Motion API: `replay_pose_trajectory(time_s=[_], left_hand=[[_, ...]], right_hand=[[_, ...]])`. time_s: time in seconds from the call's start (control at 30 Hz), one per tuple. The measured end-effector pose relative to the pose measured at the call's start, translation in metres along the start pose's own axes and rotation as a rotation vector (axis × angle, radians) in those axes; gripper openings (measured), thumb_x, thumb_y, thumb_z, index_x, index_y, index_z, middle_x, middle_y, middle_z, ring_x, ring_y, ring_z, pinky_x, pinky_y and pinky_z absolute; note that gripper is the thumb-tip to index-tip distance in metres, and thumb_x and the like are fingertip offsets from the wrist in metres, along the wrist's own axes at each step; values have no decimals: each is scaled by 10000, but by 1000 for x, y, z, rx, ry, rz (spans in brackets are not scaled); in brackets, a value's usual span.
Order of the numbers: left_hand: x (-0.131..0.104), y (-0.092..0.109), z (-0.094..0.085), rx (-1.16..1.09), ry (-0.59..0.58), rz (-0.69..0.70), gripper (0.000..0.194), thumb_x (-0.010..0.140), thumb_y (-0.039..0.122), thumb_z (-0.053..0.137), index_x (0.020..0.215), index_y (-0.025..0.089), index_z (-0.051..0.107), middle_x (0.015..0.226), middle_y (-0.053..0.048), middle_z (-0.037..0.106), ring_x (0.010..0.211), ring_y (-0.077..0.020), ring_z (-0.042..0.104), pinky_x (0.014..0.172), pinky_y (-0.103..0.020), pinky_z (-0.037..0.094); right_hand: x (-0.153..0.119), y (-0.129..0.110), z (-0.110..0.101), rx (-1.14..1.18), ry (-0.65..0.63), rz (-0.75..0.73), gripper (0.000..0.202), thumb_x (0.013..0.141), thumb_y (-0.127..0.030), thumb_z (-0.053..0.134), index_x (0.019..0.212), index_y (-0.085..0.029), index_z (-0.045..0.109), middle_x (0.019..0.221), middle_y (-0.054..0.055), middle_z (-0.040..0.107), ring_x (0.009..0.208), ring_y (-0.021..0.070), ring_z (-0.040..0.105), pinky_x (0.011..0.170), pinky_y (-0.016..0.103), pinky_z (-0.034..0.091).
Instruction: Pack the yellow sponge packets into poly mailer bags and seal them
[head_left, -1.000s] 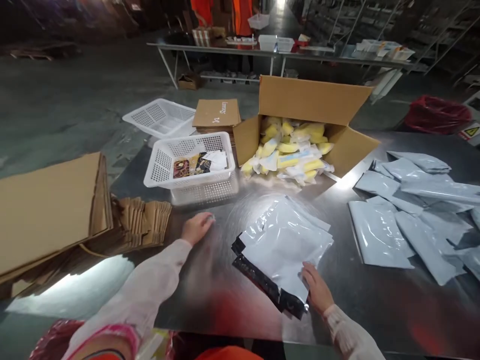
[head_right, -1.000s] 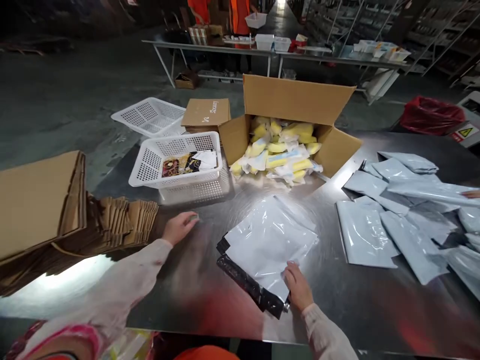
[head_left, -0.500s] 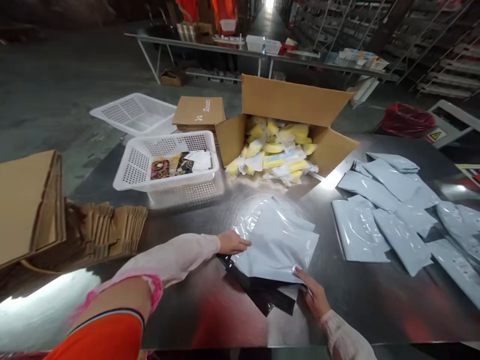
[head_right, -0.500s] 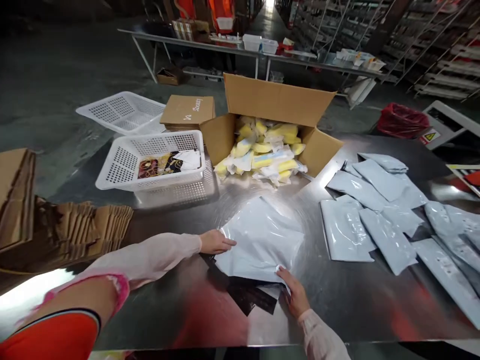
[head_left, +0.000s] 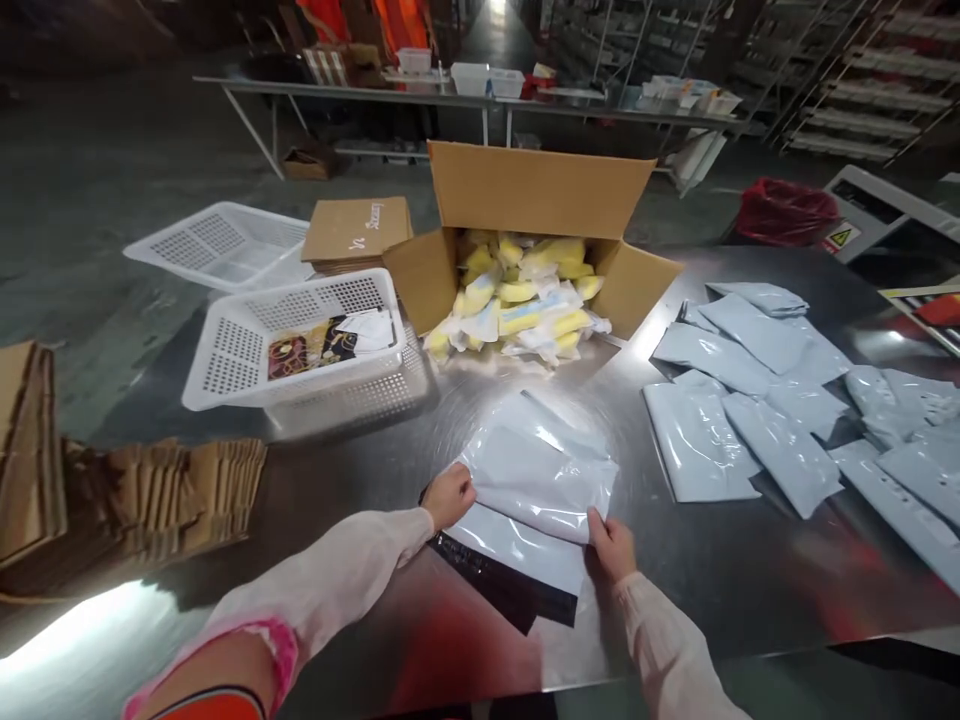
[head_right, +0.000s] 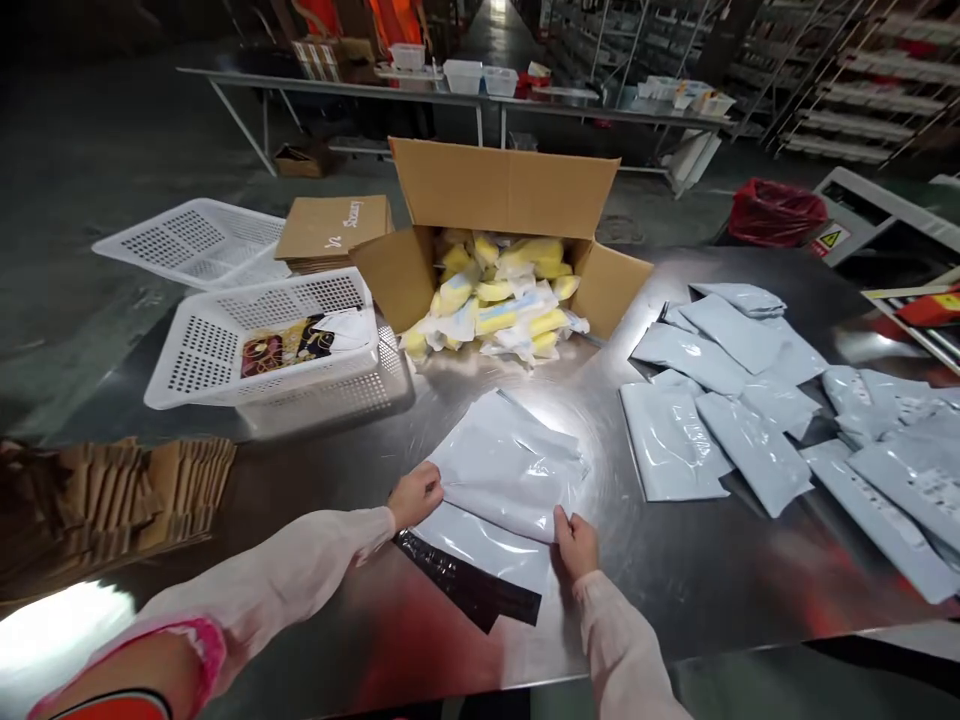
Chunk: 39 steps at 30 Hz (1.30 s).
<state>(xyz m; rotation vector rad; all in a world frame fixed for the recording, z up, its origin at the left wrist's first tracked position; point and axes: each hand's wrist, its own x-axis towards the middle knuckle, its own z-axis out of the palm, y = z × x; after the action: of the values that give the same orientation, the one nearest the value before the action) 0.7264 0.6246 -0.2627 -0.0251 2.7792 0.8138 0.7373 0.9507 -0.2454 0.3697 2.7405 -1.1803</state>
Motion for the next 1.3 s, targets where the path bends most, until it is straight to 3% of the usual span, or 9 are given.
replay_pose_trajectory(time_s=[0.2,0.33,0.53,0.63,0.77,0.9,1.0,1.17,1.3], left_hand=[[-8,26,-27,313,-142,-147,183,841,279,504,887,157,633,1024,-89,607,851,-209,622,725,-296,444],[-4,72,-42,395,-51,93,380,954,361,368,1236,205,570,1062,-112,603,888,-240,629,744,-329,472],[45,114,-4,432,-152,325,552,942,499,406,1461,322,344,1503,-157,336,962,-278,640,774,-386,503],[58,110,16,464,-197,333,593,937,531,387,1488,342,276,1581,-142,174,953,-289,648,770,-409,507],[56,92,14,481,-195,358,654,918,571,384,1507,333,227,1590,-133,131,934,-309,652,766,-434,507],[49,42,-9,530,-192,174,677,905,569,414,1505,300,253,1584,-153,143,905,-317,662,763,-442,506],[53,1,-33,513,-169,42,623,928,508,408,1495,275,294,1563,-140,240,932,-294,664,783,-407,511],[132,4,-85,291,206,-113,485,974,392,367,1399,169,437,1402,-118,505,1120,-244,592,903,-328,479],[233,45,-126,223,363,-209,479,983,369,368,1380,104,414,1392,-174,491,1184,-252,548,944,-334,449]], right_hand=[[7,-7,1,-20,-14,13,481,677,-652,465,437,-247,367,404,-45,339,471,122,338,512,288,298],[3,-10,-2,-13,-17,31,442,666,-644,505,501,-235,473,458,-1,495,490,156,449,525,295,360],[-12,-12,-7,-65,229,88,683,730,-636,537,1154,-102,576,863,129,704,719,253,645,659,359,488],[-7,-29,5,-386,397,-165,647,861,-559,447,1304,-92,498,1211,228,616,1092,338,587,922,495,419],[24,-38,25,-667,-6,-493,547,931,-462,373,1408,-200,427,1472,134,428,1391,319,311,1102,602,162],[45,-15,26,-702,-48,-398,496,954,-435,342,1381,-214,464,1420,128,497,1352,329,365,1069,662,185],[47,-14,21,-586,70,-545,332,941,-402,427,1130,-234,642,1094,87,698,1108,304,566,1060,654,243],[52,-63,-16,-201,172,-859,237,939,-278,424,903,-205,647,844,60,687,823,202,645,791,362,534],[76,-79,-110,-238,465,-675,268,921,-395,440,908,-215,637,819,90,664,744,229,630,650,360,501]])
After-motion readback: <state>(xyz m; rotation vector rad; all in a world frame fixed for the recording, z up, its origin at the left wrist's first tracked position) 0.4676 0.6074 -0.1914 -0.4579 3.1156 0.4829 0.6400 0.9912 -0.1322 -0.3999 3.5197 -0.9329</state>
